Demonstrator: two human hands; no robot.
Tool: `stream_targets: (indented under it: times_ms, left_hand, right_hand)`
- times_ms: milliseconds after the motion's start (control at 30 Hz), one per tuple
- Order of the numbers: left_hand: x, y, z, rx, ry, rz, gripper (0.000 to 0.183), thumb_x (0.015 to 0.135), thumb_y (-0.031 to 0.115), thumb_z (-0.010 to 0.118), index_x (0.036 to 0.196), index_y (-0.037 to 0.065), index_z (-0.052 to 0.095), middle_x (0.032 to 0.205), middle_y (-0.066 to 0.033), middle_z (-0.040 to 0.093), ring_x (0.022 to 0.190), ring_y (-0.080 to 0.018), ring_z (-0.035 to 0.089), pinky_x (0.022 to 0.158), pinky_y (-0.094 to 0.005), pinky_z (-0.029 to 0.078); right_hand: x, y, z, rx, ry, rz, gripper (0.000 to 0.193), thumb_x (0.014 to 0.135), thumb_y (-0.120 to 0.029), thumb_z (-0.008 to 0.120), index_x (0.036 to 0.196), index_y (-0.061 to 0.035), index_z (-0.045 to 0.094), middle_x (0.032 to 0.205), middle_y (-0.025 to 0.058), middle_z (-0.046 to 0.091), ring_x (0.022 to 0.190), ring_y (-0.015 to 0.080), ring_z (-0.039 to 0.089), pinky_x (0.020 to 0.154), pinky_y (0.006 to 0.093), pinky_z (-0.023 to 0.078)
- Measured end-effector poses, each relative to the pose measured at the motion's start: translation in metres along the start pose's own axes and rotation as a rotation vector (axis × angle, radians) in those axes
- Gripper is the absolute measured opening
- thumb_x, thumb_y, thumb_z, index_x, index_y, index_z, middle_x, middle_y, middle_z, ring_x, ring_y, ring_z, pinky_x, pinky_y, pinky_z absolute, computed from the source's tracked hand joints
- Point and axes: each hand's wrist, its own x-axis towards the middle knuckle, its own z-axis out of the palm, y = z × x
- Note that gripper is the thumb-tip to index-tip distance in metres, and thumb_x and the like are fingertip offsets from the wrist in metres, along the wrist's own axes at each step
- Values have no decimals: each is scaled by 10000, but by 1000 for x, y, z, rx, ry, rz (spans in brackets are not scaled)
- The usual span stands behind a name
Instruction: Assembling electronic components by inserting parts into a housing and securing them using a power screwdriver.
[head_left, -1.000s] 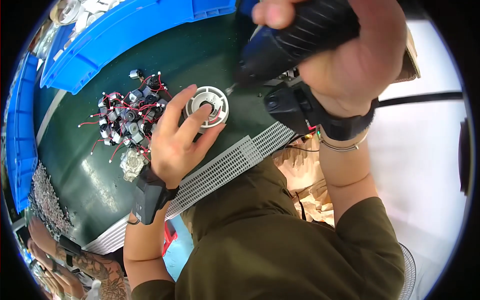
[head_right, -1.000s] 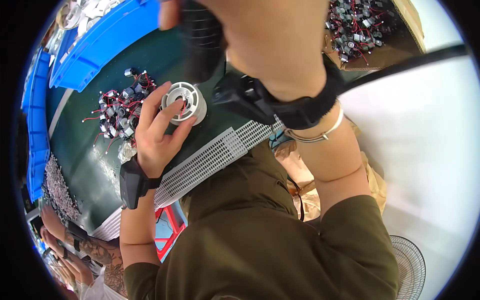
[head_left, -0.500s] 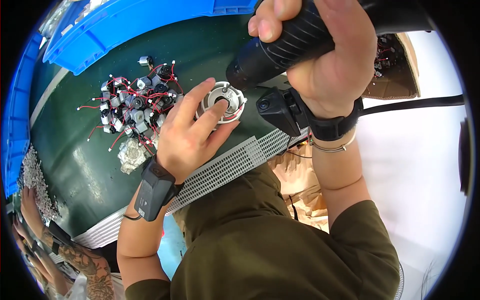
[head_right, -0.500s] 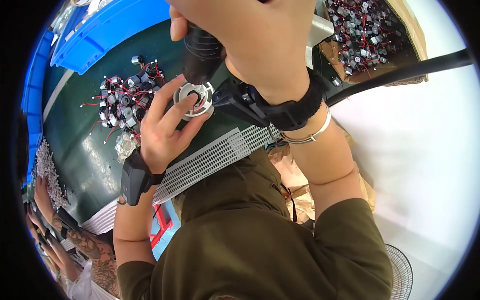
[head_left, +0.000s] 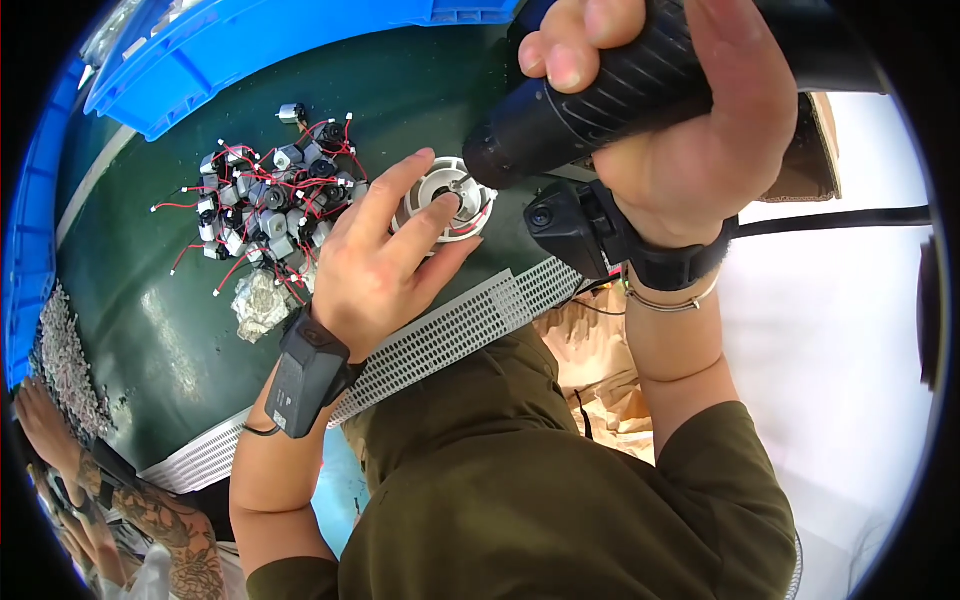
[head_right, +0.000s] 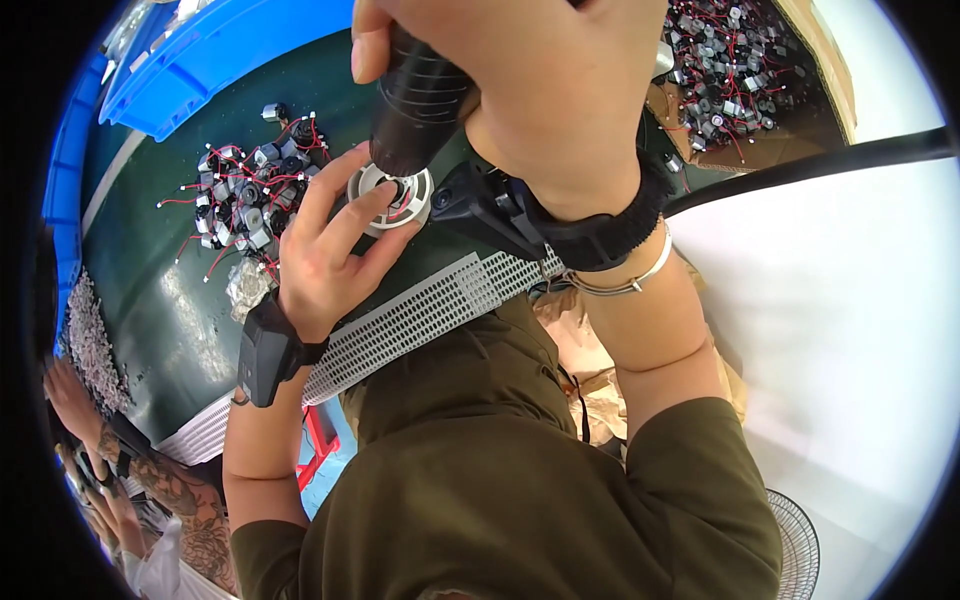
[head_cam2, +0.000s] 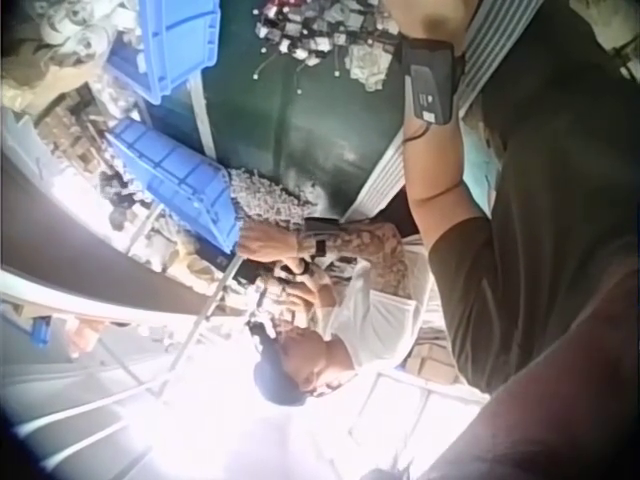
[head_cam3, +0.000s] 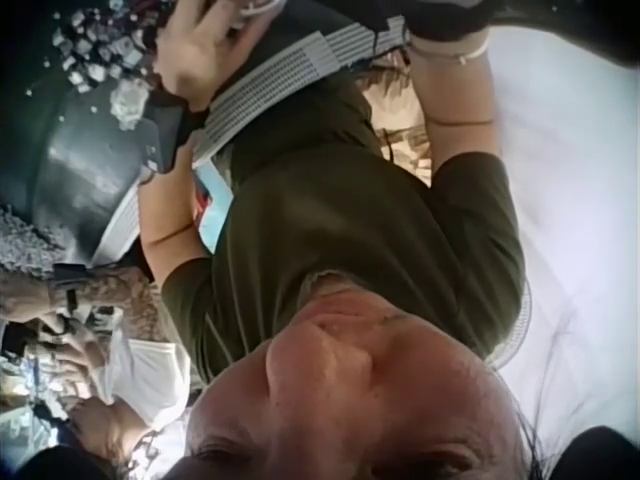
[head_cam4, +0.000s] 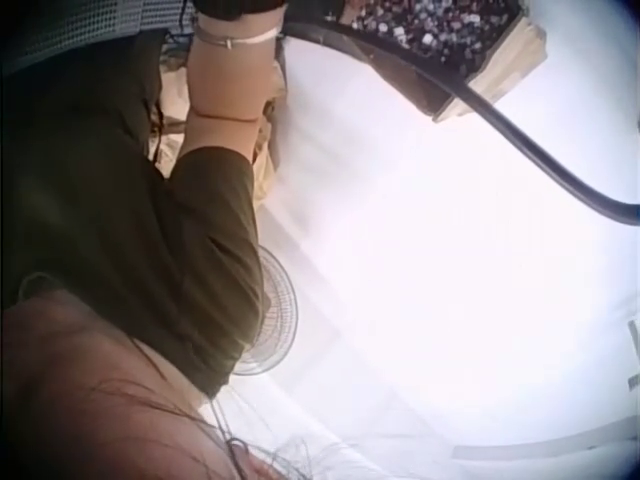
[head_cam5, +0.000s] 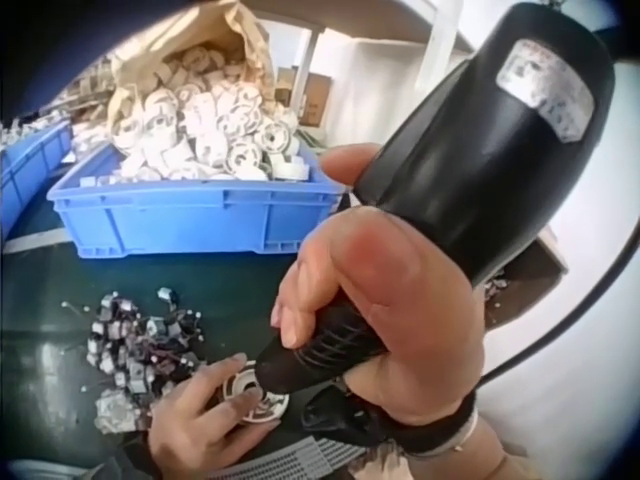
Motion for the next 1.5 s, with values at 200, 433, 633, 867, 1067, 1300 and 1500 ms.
stream_targets:
  times_ms: [200,433,633,867,1067,1300,1500]
  left_hand:
    - [0,1,0,16,6,1,341,658,145,809,945,48,654,1190,-168,555,788,-260,636,645,-334,541]
    - [1,0,1,39,-5,17,352,654,169,814,943,50,650,1198,-166,548,746,-240,627,605,-322,533]
    - [7,5,-19,-278,4,-142,276,734,52,708,985,-2,609,1199,-186,552,911,-293,610,803,-349,498]
    - [18,10,-19,-8,70,-223,219,735,-12,707,941,4,633,904,-77,589,799,-202,557,717,-301,448]
    - [20,16,-15,-63,80,-259,110,729,-12,726,814,-5,657,775,-70,589,738,-196,560,683,-294,442]
    - [15,20,-1,-249,201,-432,103,701,12,727,785,30,671,718,-66,583,681,-209,545,616,-321,433]
    - [17,20,-20,-253,94,-376,216,737,4,603,952,12,623,885,-122,560,756,-222,529,653,-315,425]
  right_hand:
    - [0,-3,9,-90,61,29,443,877,-146,566,1174,133,392,668,119,565,551,204,563,587,308,500]
    - [9,9,5,364,-22,49,435,875,-131,550,1168,147,389,670,124,567,549,215,564,579,311,498]
    - [8,-12,15,-16,100,18,428,877,-148,568,1163,127,407,663,120,566,531,204,562,562,304,491]
    - [12,-12,14,21,77,2,422,867,-150,594,1150,113,426,651,115,564,526,197,561,554,297,487]
    - [13,-13,17,6,86,23,419,862,-149,603,1145,108,432,645,114,562,524,196,561,550,296,485]
    - [14,-13,20,-28,109,43,416,856,-148,614,1140,102,439,638,112,561,522,194,560,546,294,482]
    - [14,-14,19,-63,124,66,414,852,-147,624,1136,96,446,633,110,559,520,193,560,543,292,481]
